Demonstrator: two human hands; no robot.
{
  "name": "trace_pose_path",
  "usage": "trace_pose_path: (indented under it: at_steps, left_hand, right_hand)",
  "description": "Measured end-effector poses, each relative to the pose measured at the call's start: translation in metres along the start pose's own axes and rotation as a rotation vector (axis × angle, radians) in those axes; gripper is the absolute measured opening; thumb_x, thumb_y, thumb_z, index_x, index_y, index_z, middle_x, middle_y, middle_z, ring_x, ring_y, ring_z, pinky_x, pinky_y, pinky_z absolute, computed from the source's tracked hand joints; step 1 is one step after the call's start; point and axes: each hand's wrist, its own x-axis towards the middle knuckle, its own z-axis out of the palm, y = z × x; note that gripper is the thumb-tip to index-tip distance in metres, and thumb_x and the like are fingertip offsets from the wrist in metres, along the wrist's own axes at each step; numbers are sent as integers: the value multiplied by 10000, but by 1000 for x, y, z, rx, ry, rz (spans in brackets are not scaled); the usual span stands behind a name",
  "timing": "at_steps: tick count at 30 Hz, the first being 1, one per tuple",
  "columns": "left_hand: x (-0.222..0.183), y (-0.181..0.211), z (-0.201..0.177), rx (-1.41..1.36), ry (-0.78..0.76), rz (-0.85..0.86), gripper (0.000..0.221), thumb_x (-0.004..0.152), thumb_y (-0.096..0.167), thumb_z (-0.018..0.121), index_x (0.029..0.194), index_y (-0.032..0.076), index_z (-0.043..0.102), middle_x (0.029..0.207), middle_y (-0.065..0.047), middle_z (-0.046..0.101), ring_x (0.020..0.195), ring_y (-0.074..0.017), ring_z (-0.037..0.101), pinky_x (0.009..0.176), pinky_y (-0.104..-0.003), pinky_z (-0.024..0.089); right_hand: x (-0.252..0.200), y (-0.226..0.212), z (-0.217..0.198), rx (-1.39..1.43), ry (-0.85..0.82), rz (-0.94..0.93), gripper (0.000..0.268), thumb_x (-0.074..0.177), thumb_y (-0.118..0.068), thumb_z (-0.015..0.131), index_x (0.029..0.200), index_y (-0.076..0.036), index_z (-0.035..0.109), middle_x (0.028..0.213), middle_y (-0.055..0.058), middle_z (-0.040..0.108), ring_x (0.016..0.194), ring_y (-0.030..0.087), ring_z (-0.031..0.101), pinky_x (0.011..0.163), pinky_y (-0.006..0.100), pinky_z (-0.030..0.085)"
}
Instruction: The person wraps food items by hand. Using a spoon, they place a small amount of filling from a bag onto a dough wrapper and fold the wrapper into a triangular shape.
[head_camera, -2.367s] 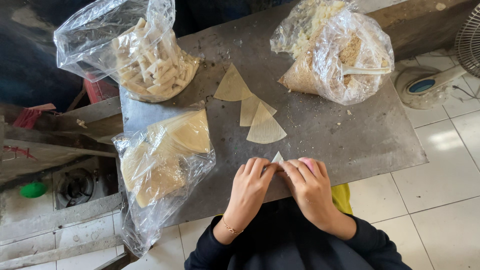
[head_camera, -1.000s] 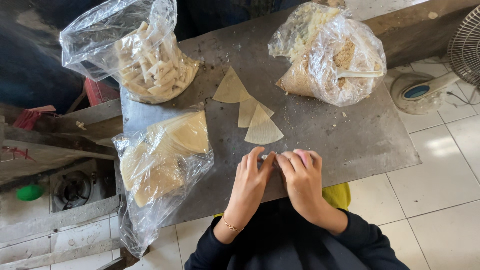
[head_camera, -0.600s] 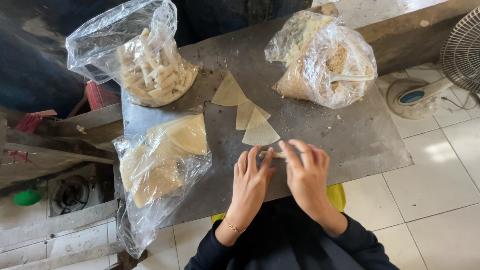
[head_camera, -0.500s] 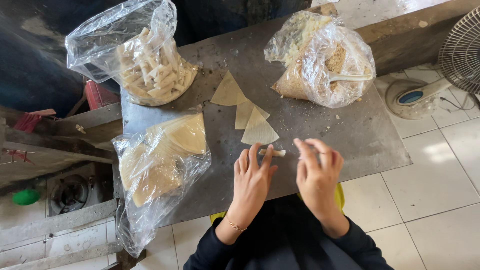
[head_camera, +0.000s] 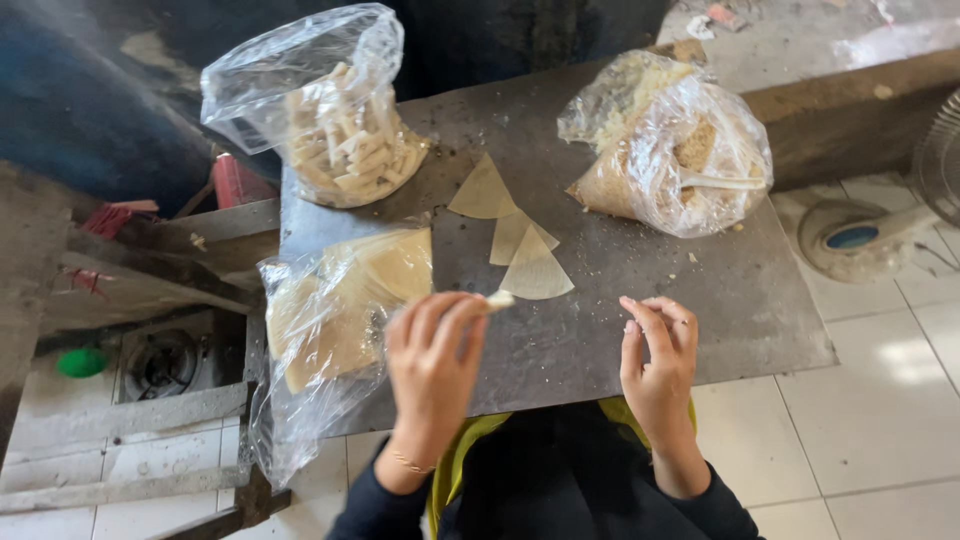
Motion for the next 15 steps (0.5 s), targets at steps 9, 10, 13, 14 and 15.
trace_pose_path:
  at_steps: [9, 10, 13, 14, 15]
  left_hand:
    - [132, -112, -43, 338, 407, 74, 168, 1052, 150, 880, 1134, 190, 739, 1226, -19, 628, 1255, -229, 554, 1084, -392, 520]
    - [152, -125, -39, 359, 434, 64, 166, 1036, 156, 891, 1081, 187, 734, 1230, -17, 629, 1253, -220, 543, 1064, -390, 531]
    - [184, -146, -19, 498, 514, 69, 297, 817, 237, 884, 1092, 197, 780, 1256, -73, 609, 1194, -298, 499, 933, -456, 492]
    - [179, -146, -12, 486, 509, 60, 282, 862, 216, 867, 1130, 197, 780, 1289, -58, 590, 1241, -282, 481, 989, -457, 493]
    - [174, -144, -4, 472, 504, 58, 269, 907, 195, 851, 1167, 196, 779, 1321, -43, 571, 1288, -266, 463, 1044, -458, 495]
  right_hand:
    - [0, -1, -2, 12, -83, -78, 312, 933, 116, 618, 1180, -44, 723, 1182, 98, 561, 909, 180, 624, 860, 317, 515]
    - [-1, -1, -2, 11, -84, -82, 299, 939, 114, 625, 1174, -42, 724, 1174, 101, 569, 909, 184, 626, 852, 318, 517]
    - [-5, 3, -3, 27, -60, -107, 258, 957, 107, 634, 1146, -40, 730, 1143, 103, 602, 917, 197, 637, 821, 314, 521]
    - [-5, 4, -4, 49, -37, -121, 246, 964, 106, 630, 1130, -43, 733, 1127, 100, 618, 926, 202, 644, 805, 307, 522]
    - [-7, 6, -5, 72, -8, -130, 236, 972, 106, 626, 1115, -47, 736, 1111, 96, 633, 935, 207, 650, 789, 300, 523]
